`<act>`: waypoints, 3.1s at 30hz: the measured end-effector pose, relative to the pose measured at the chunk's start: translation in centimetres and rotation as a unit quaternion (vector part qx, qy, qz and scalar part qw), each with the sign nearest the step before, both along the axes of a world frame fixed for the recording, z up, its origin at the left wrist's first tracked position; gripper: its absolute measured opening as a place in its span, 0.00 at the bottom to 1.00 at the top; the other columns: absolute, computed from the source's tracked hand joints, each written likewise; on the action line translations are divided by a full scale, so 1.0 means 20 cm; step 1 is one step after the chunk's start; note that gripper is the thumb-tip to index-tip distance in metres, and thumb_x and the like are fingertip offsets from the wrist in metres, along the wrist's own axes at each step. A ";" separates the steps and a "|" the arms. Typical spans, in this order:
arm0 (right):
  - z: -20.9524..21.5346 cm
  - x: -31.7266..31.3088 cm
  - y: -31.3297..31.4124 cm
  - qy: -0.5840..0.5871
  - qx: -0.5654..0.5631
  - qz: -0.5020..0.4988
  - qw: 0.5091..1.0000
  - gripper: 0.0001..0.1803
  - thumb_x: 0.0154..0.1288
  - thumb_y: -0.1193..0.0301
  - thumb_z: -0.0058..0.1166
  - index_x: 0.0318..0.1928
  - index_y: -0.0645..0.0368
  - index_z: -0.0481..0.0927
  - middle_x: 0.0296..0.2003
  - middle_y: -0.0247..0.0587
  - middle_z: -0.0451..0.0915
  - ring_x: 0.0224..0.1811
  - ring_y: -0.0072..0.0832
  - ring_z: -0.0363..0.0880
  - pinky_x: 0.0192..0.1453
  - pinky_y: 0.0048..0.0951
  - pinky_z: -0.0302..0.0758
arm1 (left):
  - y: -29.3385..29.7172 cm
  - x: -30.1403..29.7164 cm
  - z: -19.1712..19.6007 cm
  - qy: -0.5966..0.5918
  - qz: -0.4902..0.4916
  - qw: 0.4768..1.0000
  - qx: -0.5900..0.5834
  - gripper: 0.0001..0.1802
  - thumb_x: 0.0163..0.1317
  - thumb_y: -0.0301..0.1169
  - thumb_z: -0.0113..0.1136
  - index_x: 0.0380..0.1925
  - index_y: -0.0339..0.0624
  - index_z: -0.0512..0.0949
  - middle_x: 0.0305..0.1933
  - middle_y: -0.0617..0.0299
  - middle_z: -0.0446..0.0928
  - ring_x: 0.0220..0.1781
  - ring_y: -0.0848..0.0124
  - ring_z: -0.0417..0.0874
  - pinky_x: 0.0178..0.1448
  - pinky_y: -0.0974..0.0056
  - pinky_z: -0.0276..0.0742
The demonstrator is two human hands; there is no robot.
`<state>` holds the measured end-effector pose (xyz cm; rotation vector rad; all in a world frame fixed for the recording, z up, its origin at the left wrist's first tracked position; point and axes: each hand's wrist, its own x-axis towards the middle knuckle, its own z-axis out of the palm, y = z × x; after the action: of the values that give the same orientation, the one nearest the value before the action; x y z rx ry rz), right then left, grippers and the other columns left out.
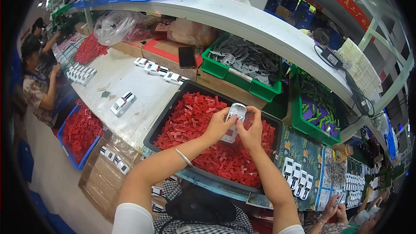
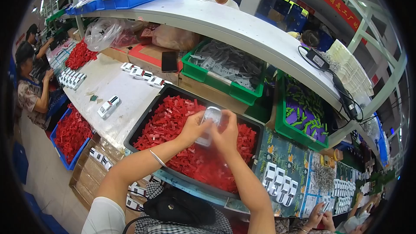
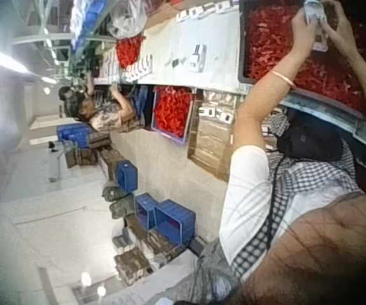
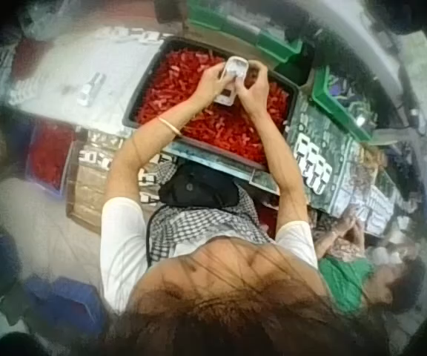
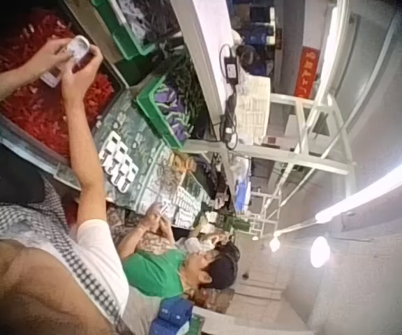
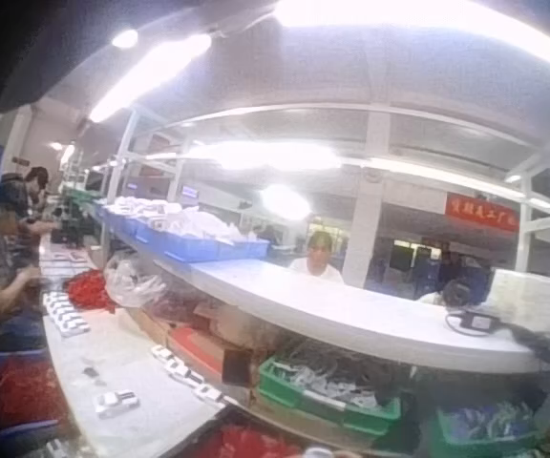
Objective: The person assembles toy cars by taking car shells and inserting plastic parts into each one by hand before placing the assembled car bodies on the table.
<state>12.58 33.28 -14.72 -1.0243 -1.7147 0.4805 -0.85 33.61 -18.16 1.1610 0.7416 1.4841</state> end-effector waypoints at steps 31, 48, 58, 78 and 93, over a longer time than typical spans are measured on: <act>0.03 0.06 0.04 0.034 -0.169 0.061 0.983 0.24 0.55 0.77 0.62 0.53 0.70 0.74 0.41 0.42 0.81 0.42 0.23 0.80 0.47 0.25 0.77 | -0.04 -0.01 0.04 0.111 0.011 0.993 -0.048 0.14 0.60 0.26 0.57 0.45 0.34 0.79 0.27 0.64 0.80 0.25 0.81 0.77 0.27 0.71 0.73; 0.06 0.01 -0.03 -0.164 0.105 0.013 0.981 0.21 0.40 0.75 0.68 0.38 0.57 0.75 0.48 0.44 0.71 0.51 0.43 0.71 0.55 0.40 0.68 | -0.01 -0.03 0.00 -0.002 0.022 0.998 -0.061 0.10 0.65 0.23 0.53 0.45 0.32 0.77 0.37 0.64 0.80 0.36 0.80 0.78 0.40 0.71 0.75; 0.06 -0.02 -0.02 -0.226 0.225 -0.068 0.945 0.12 0.42 0.76 0.66 0.30 0.57 0.79 0.46 0.42 0.74 0.49 0.41 0.71 0.55 0.44 0.63 | -0.03 -0.01 0.06 -0.075 -0.017 0.996 -0.038 0.13 0.68 0.24 0.48 0.49 0.32 0.75 0.44 0.61 0.79 0.44 0.78 0.78 0.50 0.71 0.73; 0.04 -0.03 -0.03 -0.176 0.189 -0.086 0.962 0.11 0.42 0.77 0.67 0.31 0.56 0.81 0.44 0.39 0.75 0.49 0.39 0.72 0.51 0.39 0.66 | -0.01 0.00 -0.01 -0.060 -0.013 0.997 -0.035 0.13 0.69 0.24 0.47 0.50 0.34 0.74 0.44 0.63 0.79 0.45 0.79 0.78 0.49 0.72 0.74; 0.03 -0.01 -0.02 -0.178 0.149 -0.098 0.968 0.12 0.44 0.75 0.67 0.33 0.55 0.81 0.46 0.40 0.74 0.53 0.40 0.68 0.55 0.39 0.63 | -0.02 0.02 -0.01 -0.046 -0.004 0.997 -0.055 0.11 0.67 0.25 0.50 0.47 0.33 0.74 0.39 0.64 0.78 0.39 0.81 0.77 0.43 0.72 0.73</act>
<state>12.47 32.82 -14.09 -1.0882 -1.9021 -0.0981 -0.45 33.29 -18.31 1.0054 0.7458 1.4608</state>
